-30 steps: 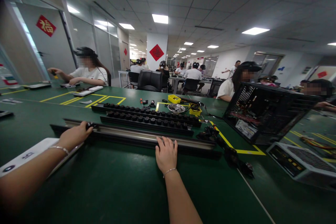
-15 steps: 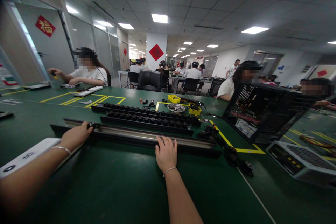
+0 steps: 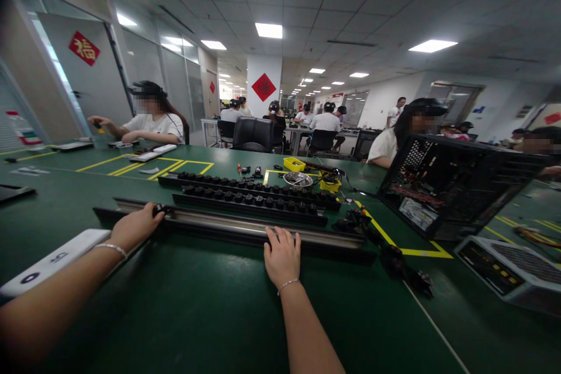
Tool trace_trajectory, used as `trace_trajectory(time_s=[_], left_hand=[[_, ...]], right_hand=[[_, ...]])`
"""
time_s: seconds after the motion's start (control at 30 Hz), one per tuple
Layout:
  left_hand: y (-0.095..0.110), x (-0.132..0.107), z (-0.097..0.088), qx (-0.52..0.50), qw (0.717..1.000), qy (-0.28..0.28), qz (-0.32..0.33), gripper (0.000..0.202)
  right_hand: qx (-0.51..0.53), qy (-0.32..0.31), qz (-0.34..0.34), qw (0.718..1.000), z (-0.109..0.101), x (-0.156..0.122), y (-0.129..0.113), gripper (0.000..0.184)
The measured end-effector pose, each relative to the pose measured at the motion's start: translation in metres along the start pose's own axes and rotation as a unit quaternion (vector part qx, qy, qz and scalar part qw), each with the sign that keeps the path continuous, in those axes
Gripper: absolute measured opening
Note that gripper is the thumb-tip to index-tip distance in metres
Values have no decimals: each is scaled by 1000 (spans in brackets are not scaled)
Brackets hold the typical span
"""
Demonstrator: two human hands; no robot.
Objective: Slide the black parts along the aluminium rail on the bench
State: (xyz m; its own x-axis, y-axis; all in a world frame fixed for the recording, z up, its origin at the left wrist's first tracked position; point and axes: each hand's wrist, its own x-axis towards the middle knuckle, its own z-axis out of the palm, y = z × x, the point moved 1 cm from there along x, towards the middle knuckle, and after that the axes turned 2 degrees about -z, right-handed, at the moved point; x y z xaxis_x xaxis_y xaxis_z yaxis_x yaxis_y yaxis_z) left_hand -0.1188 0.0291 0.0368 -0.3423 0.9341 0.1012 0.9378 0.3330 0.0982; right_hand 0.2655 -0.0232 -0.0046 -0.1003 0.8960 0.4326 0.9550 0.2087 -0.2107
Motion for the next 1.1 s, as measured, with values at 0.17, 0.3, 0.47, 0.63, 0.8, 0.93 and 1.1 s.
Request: trace_trajectory(time_s=[0.17,0.3,0.47,0.63,0.8,0.93,1.1], left_hand=[[0,0,1,5,1000,3,3,54],[3,-3,-1,11,1000,2,12,50],[6,-6,-1,21,999,2,31,46],[6,-7,-2,25,999,-2,35,46],[6,-8,-4,21,999,-8,31,48],[7,-9,-5,21,999,-8,32,48],[9,-12,-7,10,1000,-6,22,55]], right_hand=[[-6,0,-2,1000,0,0,0,41],[-2,6,-1,1000,1,0,1,41],[2,8,-4,1000,2,0,1,41],[-8,4,-5,1000,1,0,0,41],[-7,2,-5,1000,0,0,0,41],[9,6,-4,1000,0,0,0,41],[21,3,-1,1000,-1,0,0,41]])
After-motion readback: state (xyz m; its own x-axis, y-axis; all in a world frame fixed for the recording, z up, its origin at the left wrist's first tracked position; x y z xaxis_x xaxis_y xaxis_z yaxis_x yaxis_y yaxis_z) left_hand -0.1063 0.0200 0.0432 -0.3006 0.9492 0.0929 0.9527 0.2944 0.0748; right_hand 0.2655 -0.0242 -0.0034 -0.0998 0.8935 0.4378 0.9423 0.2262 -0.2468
